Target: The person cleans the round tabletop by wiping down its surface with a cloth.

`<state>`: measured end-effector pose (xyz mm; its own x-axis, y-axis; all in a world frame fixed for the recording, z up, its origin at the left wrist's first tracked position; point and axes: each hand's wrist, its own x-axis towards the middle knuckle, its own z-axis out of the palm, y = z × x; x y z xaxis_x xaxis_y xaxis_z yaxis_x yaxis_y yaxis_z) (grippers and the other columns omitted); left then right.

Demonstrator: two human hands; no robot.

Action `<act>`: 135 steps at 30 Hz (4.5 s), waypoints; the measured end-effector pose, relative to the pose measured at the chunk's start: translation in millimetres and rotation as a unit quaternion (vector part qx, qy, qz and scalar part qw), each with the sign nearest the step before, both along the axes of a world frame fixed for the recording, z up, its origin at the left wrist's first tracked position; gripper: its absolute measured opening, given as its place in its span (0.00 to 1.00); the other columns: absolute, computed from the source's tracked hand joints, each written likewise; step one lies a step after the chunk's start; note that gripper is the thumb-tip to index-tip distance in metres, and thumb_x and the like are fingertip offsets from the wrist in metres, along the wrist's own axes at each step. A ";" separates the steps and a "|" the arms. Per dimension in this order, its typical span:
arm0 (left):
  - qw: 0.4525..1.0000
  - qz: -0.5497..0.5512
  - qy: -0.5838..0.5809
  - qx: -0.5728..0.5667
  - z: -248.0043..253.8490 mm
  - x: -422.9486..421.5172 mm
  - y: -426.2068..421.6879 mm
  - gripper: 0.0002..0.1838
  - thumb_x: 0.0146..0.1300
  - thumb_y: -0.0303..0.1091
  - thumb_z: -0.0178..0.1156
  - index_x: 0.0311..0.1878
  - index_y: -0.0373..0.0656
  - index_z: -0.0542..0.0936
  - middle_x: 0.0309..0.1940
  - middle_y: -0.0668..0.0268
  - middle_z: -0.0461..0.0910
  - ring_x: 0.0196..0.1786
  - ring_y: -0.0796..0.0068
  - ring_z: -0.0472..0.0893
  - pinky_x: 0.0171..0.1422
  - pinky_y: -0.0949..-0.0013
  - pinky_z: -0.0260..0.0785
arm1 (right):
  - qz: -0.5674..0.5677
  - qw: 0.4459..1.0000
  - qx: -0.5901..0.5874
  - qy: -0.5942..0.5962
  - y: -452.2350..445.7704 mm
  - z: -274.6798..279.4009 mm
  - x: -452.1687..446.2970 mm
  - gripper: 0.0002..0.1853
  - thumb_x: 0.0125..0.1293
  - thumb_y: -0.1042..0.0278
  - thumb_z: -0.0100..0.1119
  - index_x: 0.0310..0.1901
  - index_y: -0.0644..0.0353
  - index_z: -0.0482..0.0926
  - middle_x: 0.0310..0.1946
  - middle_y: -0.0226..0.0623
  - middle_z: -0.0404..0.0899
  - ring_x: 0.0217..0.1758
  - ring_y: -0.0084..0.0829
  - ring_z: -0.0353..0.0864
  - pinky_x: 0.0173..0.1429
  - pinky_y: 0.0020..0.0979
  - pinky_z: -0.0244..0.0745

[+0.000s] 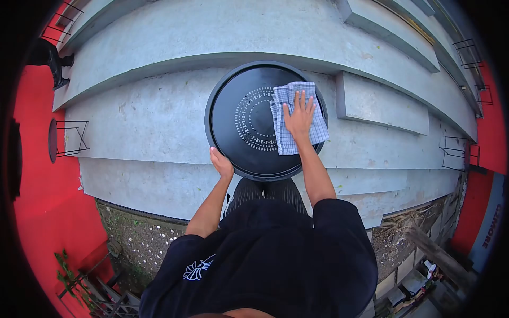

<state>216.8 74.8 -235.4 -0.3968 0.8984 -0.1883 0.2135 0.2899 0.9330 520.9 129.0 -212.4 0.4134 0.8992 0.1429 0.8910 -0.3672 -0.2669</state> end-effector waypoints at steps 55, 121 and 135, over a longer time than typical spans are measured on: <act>1.000 -0.011 0.006 0.028 -13.1 -3.5 2.2 0.29 0.88 0.48 0.37 0.50 0.26 0.76 0.45 0.38 0.79 0.47 0.42 0.76 0.62 0.52 0.67 | -0.061 0.996 -0.060 -0.024 -71.4 14.4 -10.0 0.42 0.80 0.46 0.50 0.80 0.76 0.55 0.84 0.63 0.49 0.86 0.64 0.49 0.88 0.57 0.45; 1.000 0.020 0.005 0.019 8.7 -2.1 11.3 0.24 0.87 0.44 0.39 0.40 0.31 0.70 0.27 0.43 0.69 0.31 0.43 0.66 0.41 0.47 0.62 | 0.230 0.973 0.016 -0.030 156.0 -0.8 -117.0 0.43 0.79 0.41 0.49 0.84 0.62 0.54 0.87 0.48 0.46 0.90 0.58 0.40 0.89 0.59 0.38; 0.995 0.033 0.008 -0.091 14.3 -4.4 25.8 0.31 0.82 0.55 0.48 0.55 0.30 0.80 0.45 0.40 0.85 0.48 0.38 0.81 0.58 0.49 0.72 | 0.244 0.970 0.012 -0.006 143.7 1.5 -108.1 0.37 0.83 0.44 0.44 0.85 0.55 0.55 0.87 0.41 0.50 0.90 0.51 0.44 0.90 0.55 0.37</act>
<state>212.5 100.6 -221.1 -0.4573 0.8224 -0.3385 0.2027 0.4670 0.8607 412.8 272.8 -211.0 -0.0624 0.9836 0.1690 0.9602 0.1054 -0.2587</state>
